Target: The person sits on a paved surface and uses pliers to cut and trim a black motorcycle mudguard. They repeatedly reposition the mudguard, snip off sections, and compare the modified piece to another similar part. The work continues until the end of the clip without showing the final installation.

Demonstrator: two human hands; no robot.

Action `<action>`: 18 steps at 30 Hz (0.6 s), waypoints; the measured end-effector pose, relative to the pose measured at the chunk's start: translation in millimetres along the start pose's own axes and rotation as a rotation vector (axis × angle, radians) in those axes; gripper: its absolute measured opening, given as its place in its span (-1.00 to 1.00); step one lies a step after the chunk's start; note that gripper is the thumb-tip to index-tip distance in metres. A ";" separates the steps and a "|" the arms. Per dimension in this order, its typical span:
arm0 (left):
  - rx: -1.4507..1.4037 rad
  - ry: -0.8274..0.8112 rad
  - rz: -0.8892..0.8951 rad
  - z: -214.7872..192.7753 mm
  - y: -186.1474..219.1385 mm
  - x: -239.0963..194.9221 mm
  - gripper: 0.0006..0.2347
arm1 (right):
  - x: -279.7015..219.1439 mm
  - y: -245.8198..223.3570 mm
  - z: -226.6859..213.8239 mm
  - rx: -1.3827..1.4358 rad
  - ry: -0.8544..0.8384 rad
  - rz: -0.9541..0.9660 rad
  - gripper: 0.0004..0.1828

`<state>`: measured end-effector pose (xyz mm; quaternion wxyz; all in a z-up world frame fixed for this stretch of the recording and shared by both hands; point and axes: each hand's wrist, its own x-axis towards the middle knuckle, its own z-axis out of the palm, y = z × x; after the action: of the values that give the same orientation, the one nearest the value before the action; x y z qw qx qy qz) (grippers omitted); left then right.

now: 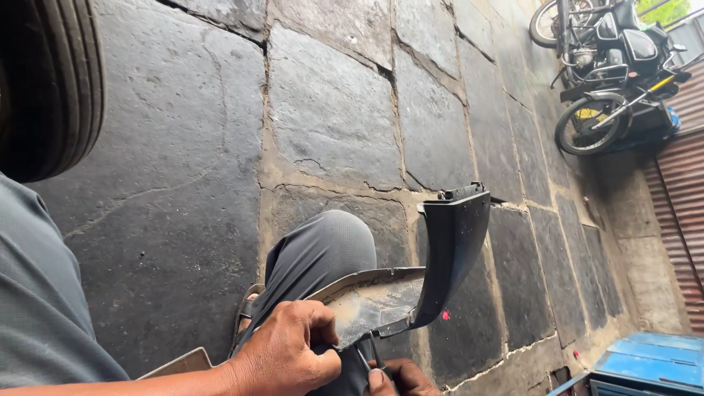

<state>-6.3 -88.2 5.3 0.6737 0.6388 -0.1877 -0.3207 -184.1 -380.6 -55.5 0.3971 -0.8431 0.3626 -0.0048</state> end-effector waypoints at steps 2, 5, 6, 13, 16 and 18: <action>0.010 -0.021 -0.030 -0.9 5.0 -1.0 -0.81 | 3.9 1.5 -1.1 0.012 -0.032 0.006 -0.80; 0.009 -0.014 -0.025 0.2 3.2 -2.3 -0.82 | 1.6 -7.3 1.6 -0.035 -0.074 -0.113 -0.81; 0.009 -0.013 -0.023 0.2 3.5 -3.1 -0.82 | 1.4 -7.1 2.9 -0.036 -0.073 -0.116 -0.81; -0.011 0.012 -0.014 0.1 -0.4 -3.8 -0.84 | 8.2 -0.4 4.7 -0.102 -0.118 -0.118 -0.78; -0.040 0.004 -0.035 -0.9 0.9 -5.0 -0.84 | 6.4 -5.6 5.6 -0.076 -0.134 -0.094 -0.76; -0.055 0.002 -0.041 -2.0 1.2 -4.7 -0.84 | 6.5 -8.7 5.7 -0.073 -0.124 -0.085 -0.75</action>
<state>-8.2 -83.5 7.0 0.6845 0.6241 -0.1648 -0.3388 -172.2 -377.1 -55.4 0.3872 -0.8702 0.3014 0.0439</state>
